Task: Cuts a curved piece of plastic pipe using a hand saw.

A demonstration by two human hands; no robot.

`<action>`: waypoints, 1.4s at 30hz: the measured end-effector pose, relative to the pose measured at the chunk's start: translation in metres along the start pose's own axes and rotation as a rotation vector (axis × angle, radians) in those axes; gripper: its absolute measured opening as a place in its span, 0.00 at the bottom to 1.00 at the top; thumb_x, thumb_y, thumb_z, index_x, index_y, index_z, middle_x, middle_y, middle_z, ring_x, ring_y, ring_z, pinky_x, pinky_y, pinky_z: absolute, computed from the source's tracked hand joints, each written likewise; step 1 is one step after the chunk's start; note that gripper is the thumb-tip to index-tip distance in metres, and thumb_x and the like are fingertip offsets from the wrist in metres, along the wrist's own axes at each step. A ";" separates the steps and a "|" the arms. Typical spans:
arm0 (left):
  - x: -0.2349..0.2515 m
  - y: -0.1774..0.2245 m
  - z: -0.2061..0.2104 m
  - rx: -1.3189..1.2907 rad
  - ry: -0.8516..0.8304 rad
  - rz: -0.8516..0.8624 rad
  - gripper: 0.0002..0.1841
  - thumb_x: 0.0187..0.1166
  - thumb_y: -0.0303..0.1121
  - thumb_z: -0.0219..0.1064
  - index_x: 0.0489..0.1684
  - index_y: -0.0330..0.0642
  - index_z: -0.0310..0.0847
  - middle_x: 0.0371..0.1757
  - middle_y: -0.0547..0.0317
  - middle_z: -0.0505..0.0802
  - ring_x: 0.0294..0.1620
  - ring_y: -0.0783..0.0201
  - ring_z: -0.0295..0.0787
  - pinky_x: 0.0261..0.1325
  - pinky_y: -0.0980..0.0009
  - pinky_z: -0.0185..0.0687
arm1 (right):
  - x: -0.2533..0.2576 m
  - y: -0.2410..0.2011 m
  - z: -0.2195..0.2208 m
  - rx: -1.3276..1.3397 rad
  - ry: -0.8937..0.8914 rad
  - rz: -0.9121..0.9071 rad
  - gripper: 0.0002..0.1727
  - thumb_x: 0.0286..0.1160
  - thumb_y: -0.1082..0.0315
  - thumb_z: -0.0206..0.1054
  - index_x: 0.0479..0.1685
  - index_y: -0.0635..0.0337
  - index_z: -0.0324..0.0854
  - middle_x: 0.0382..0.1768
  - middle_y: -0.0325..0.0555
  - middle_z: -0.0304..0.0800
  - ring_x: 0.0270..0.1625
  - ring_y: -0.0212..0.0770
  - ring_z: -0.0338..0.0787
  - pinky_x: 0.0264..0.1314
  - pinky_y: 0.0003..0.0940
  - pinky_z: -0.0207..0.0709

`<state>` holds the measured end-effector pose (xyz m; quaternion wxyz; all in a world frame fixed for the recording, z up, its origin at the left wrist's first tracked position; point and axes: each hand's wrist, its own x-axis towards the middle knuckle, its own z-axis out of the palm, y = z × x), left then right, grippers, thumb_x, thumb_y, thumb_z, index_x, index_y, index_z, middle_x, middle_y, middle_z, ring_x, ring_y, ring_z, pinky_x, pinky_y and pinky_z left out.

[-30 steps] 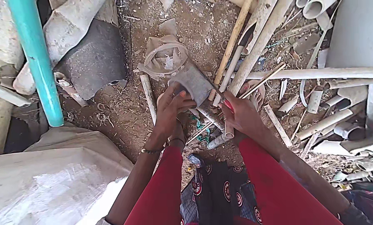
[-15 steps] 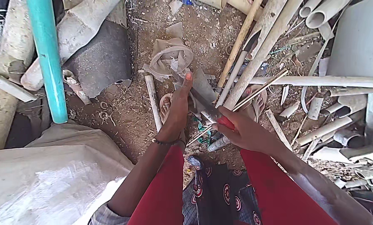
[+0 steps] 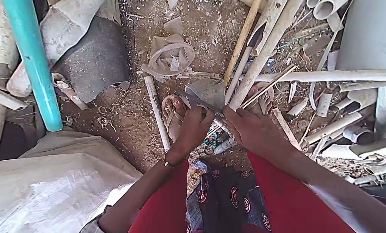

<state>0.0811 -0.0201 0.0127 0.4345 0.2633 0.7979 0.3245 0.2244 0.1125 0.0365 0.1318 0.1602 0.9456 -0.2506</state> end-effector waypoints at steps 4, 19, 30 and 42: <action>0.005 0.006 0.000 0.052 0.012 -0.032 0.12 0.88 0.36 0.56 0.42 0.37 0.80 0.24 0.61 0.77 0.24 0.70 0.73 0.29 0.70 0.70 | 0.011 0.007 -0.002 -0.048 -0.035 0.048 0.12 0.82 0.64 0.62 0.57 0.55 0.81 0.25 0.52 0.80 0.19 0.56 0.84 0.16 0.47 0.72; 0.006 0.006 0.010 -0.026 -0.002 -0.070 0.15 0.89 0.38 0.60 0.63 0.36 0.77 0.25 0.59 0.80 0.23 0.67 0.76 0.28 0.67 0.75 | 0.004 0.011 0.002 -0.094 -0.022 0.151 0.13 0.80 0.70 0.62 0.60 0.59 0.79 0.26 0.57 0.82 0.20 0.60 0.85 0.17 0.52 0.75; 0.014 0.007 0.005 -0.308 0.076 -0.118 0.13 0.90 0.38 0.58 0.62 0.40 0.75 0.37 0.59 0.88 0.29 0.70 0.82 0.34 0.69 0.80 | 0.026 0.020 -0.007 -0.058 -0.030 0.329 0.16 0.92 0.60 0.56 0.68 0.59 0.73 0.30 0.59 0.84 0.28 0.64 0.89 0.24 0.56 0.78; 0.021 0.005 -0.013 -0.950 0.201 -0.192 0.13 0.88 0.22 0.53 0.64 0.47 0.68 0.54 0.61 0.89 0.56 0.65 0.90 0.62 0.61 0.89 | 0.019 0.007 0.026 0.011 0.048 0.057 0.17 0.77 0.67 0.64 0.62 0.60 0.79 0.26 0.54 0.82 0.18 0.56 0.85 0.16 0.48 0.75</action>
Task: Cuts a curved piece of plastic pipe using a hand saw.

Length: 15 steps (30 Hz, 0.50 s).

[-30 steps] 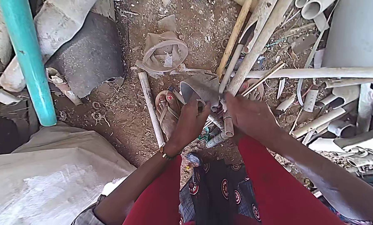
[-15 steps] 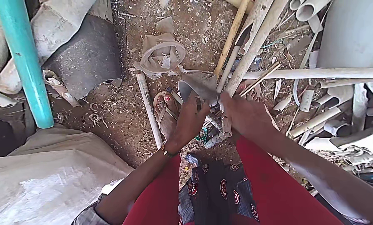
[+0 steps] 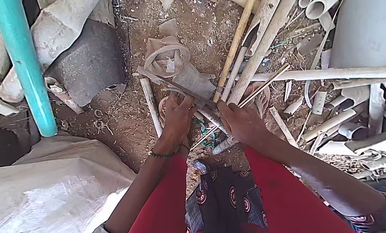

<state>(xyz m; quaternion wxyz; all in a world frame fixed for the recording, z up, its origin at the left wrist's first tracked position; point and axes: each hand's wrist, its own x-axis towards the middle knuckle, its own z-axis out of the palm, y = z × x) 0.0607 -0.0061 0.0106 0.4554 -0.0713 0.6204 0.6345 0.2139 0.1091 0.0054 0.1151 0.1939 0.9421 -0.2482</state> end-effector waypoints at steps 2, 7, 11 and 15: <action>0.000 -0.001 0.002 0.002 -0.014 -0.012 0.13 0.87 0.22 0.55 0.65 0.48 0.68 0.53 0.62 0.88 0.55 0.65 0.90 0.62 0.61 0.88 | 0.000 0.005 0.002 0.053 0.003 0.053 0.16 0.79 0.66 0.64 0.62 0.60 0.79 0.26 0.54 0.83 0.21 0.57 0.87 0.18 0.50 0.77; -0.003 -0.008 -0.001 0.172 -0.109 0.011 0.14 0.86 0.25 0.57 0.66 0.47 0.70 0.52 0.63 0.89 0.51 0.70 0.89 0.56 0.68 0.88 | 0.002 -0.007 -0.009 0.183 -0.053 0.061 0.14 0.88 0.59 0.56 0.57 0.59 0.77 0.22 0.50 0.81 0.23 0.56 0.88 0.21 0.51 0.78; -0.004 -0.012 0.000 0.228 -0.153 0.002 0.14 0.85 0.24 0.60 0.65 0.46 0.72 0.52 0.64 0.89 0.51 0.71 0.89 0.59 0.69 0.88 | 0.012 0.001 -0.021 0.409 -0.136 0.193 0.19 0.92 0.50 0.51 0.56 0.57 0.72 0.14 0.39 0.70 0.17 0.43 0.79 0.19 0.41 0.72; -0.004 -0.014 -0.002 0.304 -0.155 -0.008 0.13 0.85 0.25 0.62 0.64 0.45 0.72 0.48 0.63 0.89 0.49 0.71 0.89 0.55 0.70 0.87 | 0.014 -0.004 -0.033 0.578 -0.246 0.220 0.19 0.94 0.48 0.47 0.51 0.56 0.70 0.15 0.36 0.65 0.16 0.35 0.73 0.19 0.33 0.69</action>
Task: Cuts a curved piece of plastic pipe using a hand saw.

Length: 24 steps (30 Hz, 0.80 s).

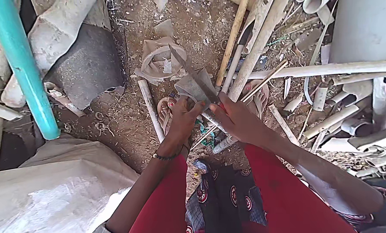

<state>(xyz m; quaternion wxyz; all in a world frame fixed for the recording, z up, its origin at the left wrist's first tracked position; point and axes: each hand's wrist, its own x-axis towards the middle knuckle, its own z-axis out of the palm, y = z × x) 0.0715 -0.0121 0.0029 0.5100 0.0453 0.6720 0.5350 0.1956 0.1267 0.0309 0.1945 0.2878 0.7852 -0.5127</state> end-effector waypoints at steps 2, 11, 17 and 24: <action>-0.001 0.000 -0.001 0.007 -0.018 -0.001 0.15 0.85 0.25 0.62 0.66 0.45 0.71 0.51 0.63 0.89 0.51 0.71 0.89 0.58 0.69 0.87 | 0.003 0.005 -0.008 0.079 -0.034 0.018 0.20 0.95 0.48 0.46 0.53 0.57 0.71 0.15 0.38 0.67 0.14 0.36 0.73 0.17 0.34 0.69; -0.003 -0.012 -0.005 0.138 -0.102 0.048 0.22 0.76 0.19 0.66 0.68 0.42 0.72 0.45 0.61 0.92 0.41 0.71 0.91 0.46 0.73 0.88 | 0.011 0.021 -0.010 0.141 -0.009 -0.014 0.24 0.94 0.45 0.46 0.54 0.57 0.75 0.15 0.40 0.69 0.13 0.36 0.74 0.14 0.35 0.70; -0.008 -0.009 -0.002 0.197 -0.110 0.088 0.24 0.68 0.14 0.71 0.62 0.44 0.73 0.44 0.65 0.91 0.40 0.74 0.90 0.43 0.75 0.90 | -0.002 0.007 0.009 -0.088 -0.049 -0.098 0.24 0.93 0.45 0.47 0.48 0.57 0.74 0.14 0.37 0.69 0.19 0.41 0.79 0.22 0.41 0.73; -0.002 -0.008 -0.006 0.089 -0.027 0.042 0.39 0.59 0.07 0.60 0.76 0.48 0.63 0.51 0.64 0.91 0.42 0.72 0.90 0.41 0.74 0.87 | 0.002 0.006 0.019 -0.054 0.024 -0.100 0.22 0.92 0.47 0.51 0.47 0.58 0.73 0.16 0.38 0.69 0.20 0.41 0.78 0.23 0.40 0.72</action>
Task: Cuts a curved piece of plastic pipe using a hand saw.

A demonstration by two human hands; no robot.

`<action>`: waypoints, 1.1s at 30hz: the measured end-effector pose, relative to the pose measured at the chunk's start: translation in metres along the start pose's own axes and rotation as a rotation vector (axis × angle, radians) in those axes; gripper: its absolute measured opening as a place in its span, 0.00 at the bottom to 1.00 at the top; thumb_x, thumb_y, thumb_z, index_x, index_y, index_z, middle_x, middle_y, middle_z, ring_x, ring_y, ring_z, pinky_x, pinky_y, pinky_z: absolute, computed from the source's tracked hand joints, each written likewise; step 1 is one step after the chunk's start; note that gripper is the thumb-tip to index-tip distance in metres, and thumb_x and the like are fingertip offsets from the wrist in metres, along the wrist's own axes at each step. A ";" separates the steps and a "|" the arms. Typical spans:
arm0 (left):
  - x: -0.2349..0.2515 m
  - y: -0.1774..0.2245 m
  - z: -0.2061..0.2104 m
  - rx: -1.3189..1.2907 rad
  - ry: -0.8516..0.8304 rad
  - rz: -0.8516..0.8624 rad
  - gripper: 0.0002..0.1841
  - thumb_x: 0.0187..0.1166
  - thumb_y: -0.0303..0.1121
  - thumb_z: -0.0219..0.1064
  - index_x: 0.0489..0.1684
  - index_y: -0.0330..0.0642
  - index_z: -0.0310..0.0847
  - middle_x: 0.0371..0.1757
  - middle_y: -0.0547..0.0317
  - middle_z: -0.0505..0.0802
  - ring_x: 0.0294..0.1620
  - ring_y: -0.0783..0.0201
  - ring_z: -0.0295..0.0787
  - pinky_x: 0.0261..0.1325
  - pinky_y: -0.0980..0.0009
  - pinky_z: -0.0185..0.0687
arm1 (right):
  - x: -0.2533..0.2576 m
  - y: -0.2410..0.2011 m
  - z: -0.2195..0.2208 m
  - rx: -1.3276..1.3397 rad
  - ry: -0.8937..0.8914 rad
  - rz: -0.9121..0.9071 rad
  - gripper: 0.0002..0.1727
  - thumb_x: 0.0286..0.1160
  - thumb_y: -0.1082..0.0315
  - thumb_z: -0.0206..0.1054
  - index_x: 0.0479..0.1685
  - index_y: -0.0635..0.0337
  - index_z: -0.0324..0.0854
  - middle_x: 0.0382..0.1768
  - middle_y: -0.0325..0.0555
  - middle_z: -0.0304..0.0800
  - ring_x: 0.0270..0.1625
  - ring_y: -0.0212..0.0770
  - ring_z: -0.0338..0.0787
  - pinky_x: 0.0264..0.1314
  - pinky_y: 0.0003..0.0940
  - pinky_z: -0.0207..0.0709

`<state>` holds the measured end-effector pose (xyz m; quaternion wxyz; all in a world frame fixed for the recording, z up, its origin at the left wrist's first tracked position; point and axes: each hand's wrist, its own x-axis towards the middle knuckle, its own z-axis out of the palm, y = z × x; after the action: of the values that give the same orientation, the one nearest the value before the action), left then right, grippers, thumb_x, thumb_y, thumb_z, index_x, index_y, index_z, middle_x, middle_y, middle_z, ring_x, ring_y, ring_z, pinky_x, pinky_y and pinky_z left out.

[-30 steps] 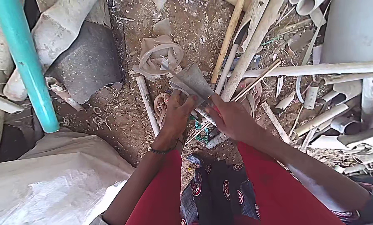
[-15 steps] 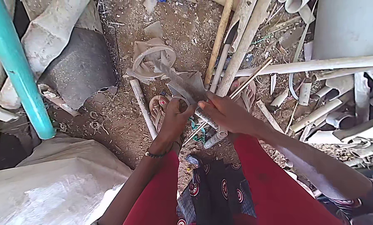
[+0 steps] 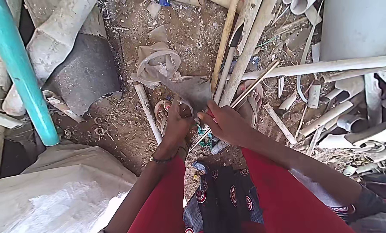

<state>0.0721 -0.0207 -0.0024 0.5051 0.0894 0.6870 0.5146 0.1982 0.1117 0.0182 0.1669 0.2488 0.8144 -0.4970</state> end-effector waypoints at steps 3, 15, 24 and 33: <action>-0.003 -0.003 -0.007 0.016 -0.106 0.039 0.31 0.69 0.19 0.63 0.76 0.46 0.64 0.54 0.65 0.90 0.53 0.73 0.89 0.56 0.72 0.87 | 0.001 0.002 -0.005 0.025 -0.066 -0.053 0.20 0.92 0.48 0.51 0.46 0.58 0.72 0.16 0.36 0.67 0.19 0.38 0.76 0.23 0.37 0.70; 0.001 0.035 -0.032 -0.713 0.486 -0.061 0.23 0.93 0.52 0.40 0.67 0.50 0.75 0.58 0.55 0.90 0.59 0.57 0.89 0.59 0.49 0.87 | -0.027 0.004 -0.002 0.211 0.668 -0.430 0.21 0.92 0.49 0.53 0.64 0.58 0.71 0.27 0.42 0.84 0.27 0.35 0.86 0.30 0.35 0.85; 0.012 0.037 -0.039 -0.836 0.622 -0.036 0.23 0.92 0.53 0.48 0.73 0.50 0.72 0.63 0.51 0.88 0.64 0.52 0.87 0.63 0.45 0.84 | -0.014 -0.003 0.005 0.125 0.374 -0.252 0.27 0.93 0.52 0.51 0.70 0.71 0.68 0.22 0.43 0.81 0.20 0.35 0.83 0.24 0.34 0.82; 0.010 0.037 -0.046 -0.869 0.489 0.003 0.31 0.91 0.61 0.33 0.58 0.52 0.79 0.47 0.56 0.93 0.52 0.59 0.92 0.53 0.52 0.90 | 0.014 0.002 -0.010 0.412 0.254 -0.188 0.22 0.92 0.46 0.48 0.48 0.57 0.73 0.17 0.29 0.70 0.16 0.23 0.72 0.19 0.22 0.71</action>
<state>0.0169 -0.0259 0.0192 0.3190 -0.2514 0.5074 0.7600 0.1878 0.1248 0.0145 -0.0378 0.2614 0.7299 -0.6305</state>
